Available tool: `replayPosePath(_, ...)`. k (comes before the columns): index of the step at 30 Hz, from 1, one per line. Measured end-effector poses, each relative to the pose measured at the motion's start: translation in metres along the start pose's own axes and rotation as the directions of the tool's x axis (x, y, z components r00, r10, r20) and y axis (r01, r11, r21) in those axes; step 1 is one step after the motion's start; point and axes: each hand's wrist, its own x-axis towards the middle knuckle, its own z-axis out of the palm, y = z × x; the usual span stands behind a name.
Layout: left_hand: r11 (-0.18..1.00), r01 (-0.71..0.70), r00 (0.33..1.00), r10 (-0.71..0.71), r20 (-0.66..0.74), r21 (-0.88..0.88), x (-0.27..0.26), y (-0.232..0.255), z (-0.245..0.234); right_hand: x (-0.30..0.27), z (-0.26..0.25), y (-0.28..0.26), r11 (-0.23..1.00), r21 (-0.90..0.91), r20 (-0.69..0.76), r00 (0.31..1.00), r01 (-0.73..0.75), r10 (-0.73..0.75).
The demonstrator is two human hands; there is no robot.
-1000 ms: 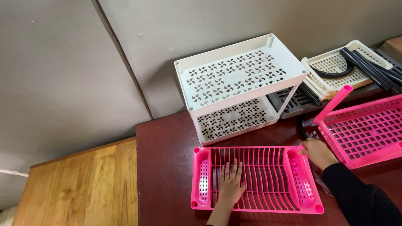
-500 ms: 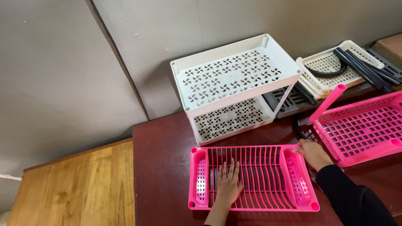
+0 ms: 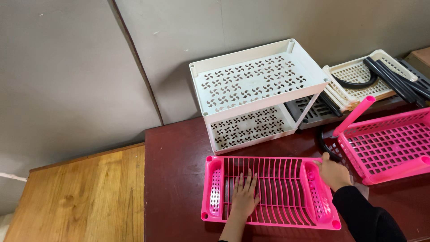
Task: The person wipes a pink plastic basket with a cloth, then disassembles a white plastic basket by removing its internal rods and separating the frame pieces. The person handles the basket parts and rods on a table.
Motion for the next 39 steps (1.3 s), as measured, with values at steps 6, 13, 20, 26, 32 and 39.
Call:
replayPosePath(6,0.998,0.017,1.0,-0.018,-0.016,-0.055,-0.004,-0.001,0.004,-0.009,-0.013,-0.016,0.999,-0.039,-0.029,1.0,-0.002,0.001)
replayPosePath(13,0.999,0.013,0.998,-0.016,-0.063,-0.049,-0.002,-0.003,0.015,-0.044,-0.045,-0.035,0.998,0.006,-0.075,0.995,-0.067,0.068)
replayPosePath(20,0.999,0.051,0.996,-0.051,-0.078,0.007,-0.003,0.0,0.026,-0.056,-0.001,-0.042,0.951,-0.3,-0.211,0.967,0.078,-0.146)
replayPosePath(26,0.996,0.076,0.997,-0.076,0.007,-0.039,-0.003,0.005,0.021,-0.06,-0.002,-0.04,0.997,-0.056,-0.272,0.961,0.046,-0.06)
replayPosePath(32,0.99,0.091,0.993,-0.082,0.089,-0.106,-0.004,0.007,0.001,-0.075,-0.021,-0.053,0.844,0.36,-0.483,0.853,0.398,-0.196)
replayPosePath(39,0.98,0.013,0.989,-0.042,-0.144,-0.197,0.009,0.027,-0.032,-0.085,-0.01,-0.101,0.385,0.916,-0.104,0.993,0.114,-0.047)
